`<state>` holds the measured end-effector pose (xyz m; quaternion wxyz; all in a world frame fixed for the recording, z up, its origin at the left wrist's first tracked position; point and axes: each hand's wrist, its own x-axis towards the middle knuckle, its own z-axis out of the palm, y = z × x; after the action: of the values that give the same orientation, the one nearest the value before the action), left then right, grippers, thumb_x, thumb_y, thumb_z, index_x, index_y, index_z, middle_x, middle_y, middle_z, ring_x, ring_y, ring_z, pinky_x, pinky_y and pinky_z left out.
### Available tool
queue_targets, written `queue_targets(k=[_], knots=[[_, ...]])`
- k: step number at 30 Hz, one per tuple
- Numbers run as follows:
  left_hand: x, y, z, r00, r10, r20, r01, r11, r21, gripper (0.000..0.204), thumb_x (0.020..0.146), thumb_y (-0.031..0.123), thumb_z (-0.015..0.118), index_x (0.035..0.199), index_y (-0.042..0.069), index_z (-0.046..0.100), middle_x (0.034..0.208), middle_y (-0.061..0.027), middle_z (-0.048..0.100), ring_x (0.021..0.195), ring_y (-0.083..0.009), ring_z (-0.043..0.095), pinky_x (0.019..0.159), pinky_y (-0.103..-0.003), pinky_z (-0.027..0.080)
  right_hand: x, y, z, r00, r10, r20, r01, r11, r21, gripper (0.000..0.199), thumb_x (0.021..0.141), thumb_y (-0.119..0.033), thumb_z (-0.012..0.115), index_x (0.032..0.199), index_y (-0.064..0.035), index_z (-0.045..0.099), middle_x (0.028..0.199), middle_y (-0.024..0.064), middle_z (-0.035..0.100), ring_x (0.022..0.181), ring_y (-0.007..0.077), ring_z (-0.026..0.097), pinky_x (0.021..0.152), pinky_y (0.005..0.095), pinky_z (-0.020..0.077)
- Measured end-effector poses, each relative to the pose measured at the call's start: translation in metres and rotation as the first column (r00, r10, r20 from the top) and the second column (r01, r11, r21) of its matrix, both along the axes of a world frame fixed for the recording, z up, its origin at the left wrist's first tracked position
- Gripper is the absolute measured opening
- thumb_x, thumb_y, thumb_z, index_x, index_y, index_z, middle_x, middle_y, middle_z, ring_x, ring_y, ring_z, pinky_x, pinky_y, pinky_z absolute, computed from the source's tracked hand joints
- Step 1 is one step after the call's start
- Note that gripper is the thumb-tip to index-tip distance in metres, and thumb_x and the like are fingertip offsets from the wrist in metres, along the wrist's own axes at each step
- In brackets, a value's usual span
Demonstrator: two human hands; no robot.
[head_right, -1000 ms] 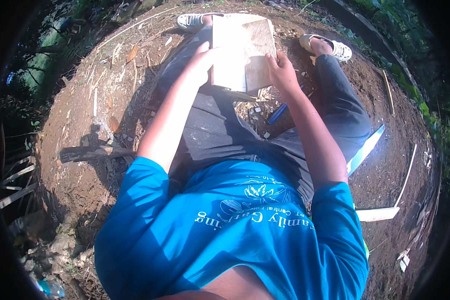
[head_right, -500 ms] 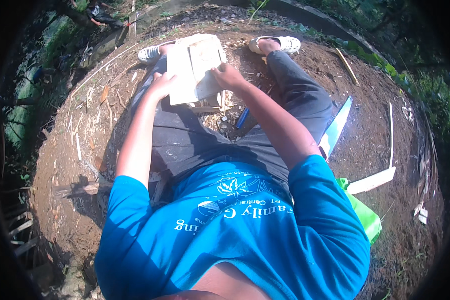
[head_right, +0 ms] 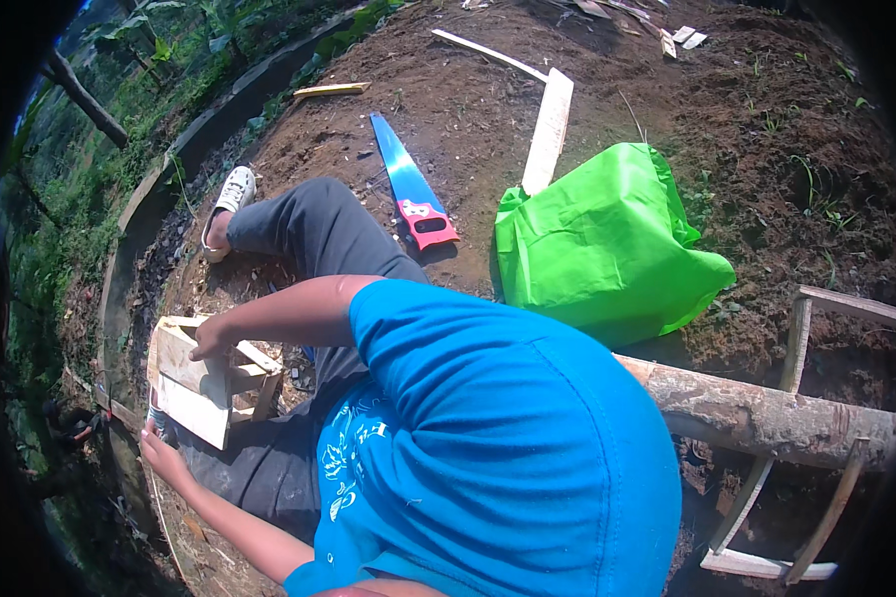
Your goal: The person saws a piece of wood using a hand saw while sitting on the ground, then handles the cut boards and a wooden block.
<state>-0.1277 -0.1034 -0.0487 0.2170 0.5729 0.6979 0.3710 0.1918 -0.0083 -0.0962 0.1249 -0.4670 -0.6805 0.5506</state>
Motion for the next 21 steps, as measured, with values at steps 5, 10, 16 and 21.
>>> queue_targets(k=[5,10,16,21], knots=[[0.161,-0.080,0.202,0.893,-0.437,0.105,0.331,0.797,0.505,0.021,0.103,0.007,0.051,0.118,-0.003,0.062,0.118,-0.0121,0.059,0.105,-0.0198,0.054,0.099,-0.034,0.042,0.060,-0.023,0.045,0.931,-0.203,-0.303,0.229,0.972,0.051,0.045,0.104,-0.039,0.057,0.129,-0.0022,0.068,0.115,0.0135,0.074,0.107,0.0208,0.068,0.095,0.0367,0.0518],[0.234,-0.101,0.270,0.137,-0.922,0.361,0.496,0.379,0.781,0.071,0.085,0.016,0.068,0.152,0.015,0.046,0.132,-0.0033,0.044,0.104,-0.0219,0.040,0.089,-0.040,0.034,0.227,-0.030,0.048,0.536,-0.659,-0.528,0.758,0.651,-0.043,0.031,0.105,-0.026,0.061,0.115,0.0016,0.071,0.103,0.0050,0.073,0.094,0.0097,0.067,0.084,0.0266,0.0538],[0.291,-0.098,0.324,-0.130,-0.577,0.806,0.794,0.426,0.433,0.032,0.100,0.041,0.064,0.129,0.027,0.062,0.119,-0.0058,0.054,0.108,-0.0229,0.046,0.096,-0.042,0.042,0.441,-0.034,-0.002,0.144,-0.969,-0.199,0.965,0.093,0.244,0.030,0.099,-0.030,0.067,0.112,-0.0035,0.074,0.096,0.0033,0.075,0.087,0.0134,0.070,0.082,0.0277,0.0543],[0.355,-0.055,0.300,-0.353,-0.633,0.689,0.723,0.283,0.630,0.026,0.098,0.038,0.067,0.121,0.026,0.063,0.103,-0.0012,0.058,0.097,-0.0219,0.048,0.091,-0.042,0.042,0.575,-0.057,-0.056,0.102,-0.960,0.259,0.866,0.214,0.452,0.045,0.092,-0.043,0.067,0.127,-0.0154,0.072,0.117,0.0120,0.075,0.112,0.0286,0.070,0.099,0.0391,0.0531]])
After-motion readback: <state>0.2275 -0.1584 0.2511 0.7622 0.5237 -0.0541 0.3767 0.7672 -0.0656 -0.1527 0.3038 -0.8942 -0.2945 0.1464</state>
